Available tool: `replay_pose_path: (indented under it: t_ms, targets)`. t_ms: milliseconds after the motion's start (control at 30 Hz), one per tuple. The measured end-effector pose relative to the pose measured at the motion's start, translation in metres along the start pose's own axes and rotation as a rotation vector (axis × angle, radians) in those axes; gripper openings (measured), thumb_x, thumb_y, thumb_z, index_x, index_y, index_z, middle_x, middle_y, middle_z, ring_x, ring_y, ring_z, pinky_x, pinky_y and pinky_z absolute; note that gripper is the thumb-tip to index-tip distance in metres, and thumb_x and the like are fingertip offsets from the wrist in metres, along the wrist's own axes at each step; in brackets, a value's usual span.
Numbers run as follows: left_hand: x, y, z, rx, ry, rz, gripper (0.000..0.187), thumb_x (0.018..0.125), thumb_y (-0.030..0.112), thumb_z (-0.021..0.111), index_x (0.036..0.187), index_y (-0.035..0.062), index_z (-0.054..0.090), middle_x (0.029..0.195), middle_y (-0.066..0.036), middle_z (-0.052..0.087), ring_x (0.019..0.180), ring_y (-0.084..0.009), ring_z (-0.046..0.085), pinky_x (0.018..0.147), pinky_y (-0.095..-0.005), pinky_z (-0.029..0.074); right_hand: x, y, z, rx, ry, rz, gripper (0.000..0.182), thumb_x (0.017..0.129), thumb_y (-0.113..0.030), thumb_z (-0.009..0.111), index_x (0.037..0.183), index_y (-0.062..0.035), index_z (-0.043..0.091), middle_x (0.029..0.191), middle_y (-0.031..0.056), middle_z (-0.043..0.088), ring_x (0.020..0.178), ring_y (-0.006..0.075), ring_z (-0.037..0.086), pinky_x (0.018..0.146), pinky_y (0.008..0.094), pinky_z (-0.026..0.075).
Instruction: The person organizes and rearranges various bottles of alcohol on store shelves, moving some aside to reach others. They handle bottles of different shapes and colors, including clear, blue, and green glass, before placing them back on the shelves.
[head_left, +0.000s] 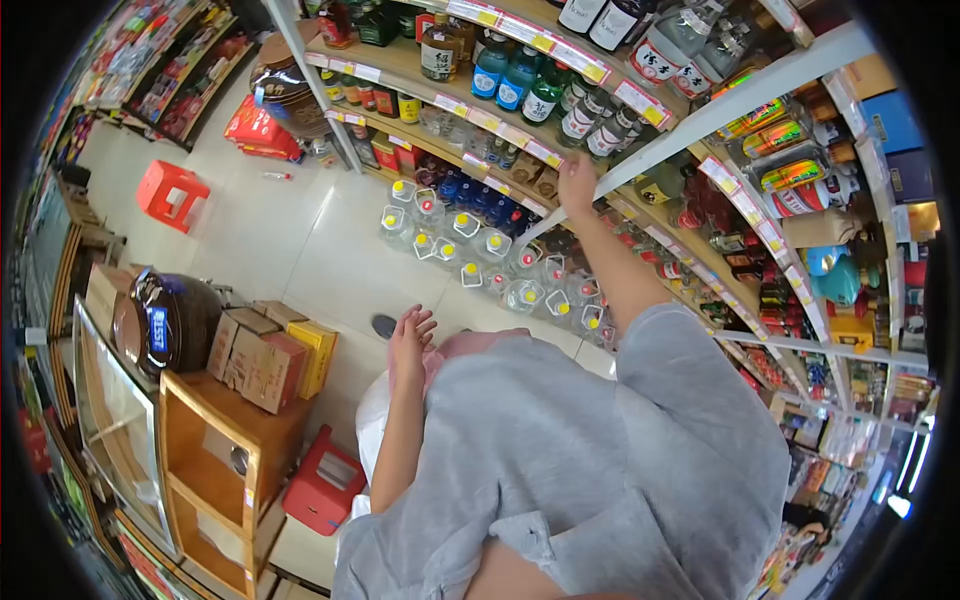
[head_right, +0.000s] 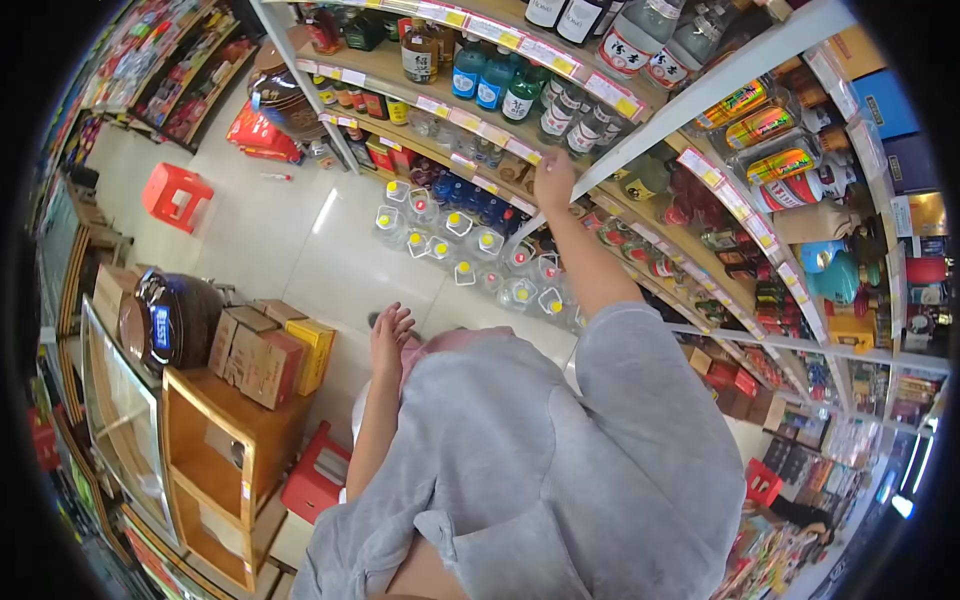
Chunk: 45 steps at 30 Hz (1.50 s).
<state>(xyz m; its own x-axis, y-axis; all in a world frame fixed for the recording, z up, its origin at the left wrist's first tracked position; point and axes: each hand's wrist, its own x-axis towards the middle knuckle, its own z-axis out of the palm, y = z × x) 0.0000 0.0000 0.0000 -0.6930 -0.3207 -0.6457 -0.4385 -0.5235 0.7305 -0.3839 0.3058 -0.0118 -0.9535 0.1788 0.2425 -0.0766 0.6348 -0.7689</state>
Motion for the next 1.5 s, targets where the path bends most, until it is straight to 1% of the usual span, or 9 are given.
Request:
replay_pose_path:
  t_ms: [100, 200, 400, 633, 767, 1067, 1300, 1433, 1500]
  targets:
    - [0.054, 0.004, 0.023, -0.014, -0.113, -0.023, 0.055, 0.106, 0.042, 0.059, 0.145, 0.0036, 0.059, 0.129, -0.012, 0.072, 0.107, -0.0197, 0.071, 0.084, -0.0285, 0.052, 0.056, 0.000, -0.046, -0.264, 0.057, -0.007, 0.038, 0.096, -0.027, 0.065, 0.126, -0.0033, 0.064, 0.121, 0.0218, 0.075, 0.114, 0.0362, 0.072, 0.096, 0.0495, 0.055]
    - [0.095, 0.076, -0.031, 0.093, -0.089, -0.027, 0.052, 0.106, 0.039, 0.058, 0.143, 0.0031, 0.060, 0.127, -0.013, 0.073, 0.105, -0.0189, 0.071, 0.083, -0.0281, 0.052, 0.042, -0.036, -0.015, -0.316, 0.050, 0.120, 0.040, 0.095, -0.029, 0.065, 0.127, -0.0037, 0.064, 0.109, 0.0195, 0.078, 0.109, 0.0406, 0.071, 0.095, 0.0498, 0.055]
    - [0.151, 0.151, -0.096, 0.077, -0.111, 0.022, 0.045, 0.107, 0.034, 0.057, 0.138, 0.0033, 0.063, 0.126, -0.013, 0.074, 0.104, -0.0185, 0.071, 0.085, -0.0303, 0.052, 0.020, -0.039, 0.026, -0.527, -0.062, 0.257, 0.034, 0.097, -0.029, 0.063, 0.119, -0.0035, 0.068, 0.114, 0.0223, 0.075, 0.110, 0.0423, 0.070, 0.097, 0.0499, 0.054]
    - [0.197, 0.159, -0.170, 0.197, -0.100, -0.131, 0.047, 0.106, 0.040, 0.055, 0.138, 0.0062, 0.065, 0.124, -0.010, 0.074, 0.104, -0.0164, 0.071, 0.088, -0.0304, 0.052, 0.067, -0.090, 0.090, -0.484, -0.012, -0.037, 0.031, 0.098, -0.021, 0.060, 0.123, -0.0058, 0.069, 0.114, 0.0213, 0.073, 0.108, 0.0410, 0.069, 0.094, 0.0495, 0.054]
    - [0.201, 0.176, -0.188, 0.215, -0.075, -0.145, 0.047, 0.106, 0.039, 0.053, 0.138, 0.0061, 0.064, 0.124, -0.010, 0.074, 0.105, -0.0166, 0.071, 0.089, -0.0314, 0.052, 0.073, -0.104, 0.096, -0.597, -0.039, 0.136, 0.029, 0.097, -0.020, 0.061, 0.120, -0.0062, 0.071, 0.116, 0.0199, 0.073, 0.109, 0.0391, 0.070, 0.093, 0.0500, 0.054]
    - [0.213, 0.210, -0.207, 0.183, -0.086, -0.130, 0.044, 0.107, 0.039, 0.054, 0.137, 0.0091, 0.065, 0.125, -0.008, 0.074, 0.107, -0.0166, 0.071, 0.092, -0.0326, 0.052, 0.056, -0.187, 0.179, -0.294, -0.122, -0.097, 0.025, 0.099, -0.016, 0.062, 0.120, -0.0047, 0.070, 0.106, 0.0189, 0.075, 0.102, 0.0358, 0.071, 0.092, 0.0449, 0.055]
    - [0.248, 0.228, -0.235, 0.191, 0.009, -0.147, 0.043, 0.108, 0.038, 0.053, 0.137, 0.0077, 0.064, 0.124, -0.010, 0.073, 0.109, -0.0195, 0.071, 0.095, -0.0360, 0.051, 0.115, -0.219, 0.269, -0.328, -0.102, -0.142, 0.027, 0.098, -0.021, 0.058, 0.116, -0.0078, 0.073, 0.106, 0.0213, 0.074, 0.103, 0.0412, 0.070, 0.091, 0.0501, 0.055]
    - [0.269, 0.244, -0.236, 0.167, 0.012, -0.134, 0.044, 0.109, 0.039, 0.052, 0.137, 0.0077, 0.064, 0.126, -0.010, 0.073, 0.110, -0.0198, 0.071, 0.094, -0.0366, 0.052, 0.106, -0.248, 0.271, -0.304, 0.009, 0.005, 0.023, 0.096, -0.024, 0.061, 0.098, -0.0064, 0.075, 0.102, 0.0169, 0.076, 0.099, 0.0400, 0.071, 0.086, 0.0486, 0.055]
    - [0.283, 0.254, -0.234, 0.171, -0.007, -0.146, 0.044, 0.109, 0.039, 0.052, 0.137, 0.0076, 0.064, 0.127, -0.011, 0.073, 0.111, -0.0199, 0.071, 0.095, -0.0366, 0.052, 0.109, -0.237, 0.283, -0.257, 0.166, 0.081, 0.043, 0.088, -0.031, 0.078, 0.115, 0.0010, 0.066, 0.116, 0.0226, 0.068, 0.119, 0.0402, 0.061, 0.096, 0.0477, 0.051]
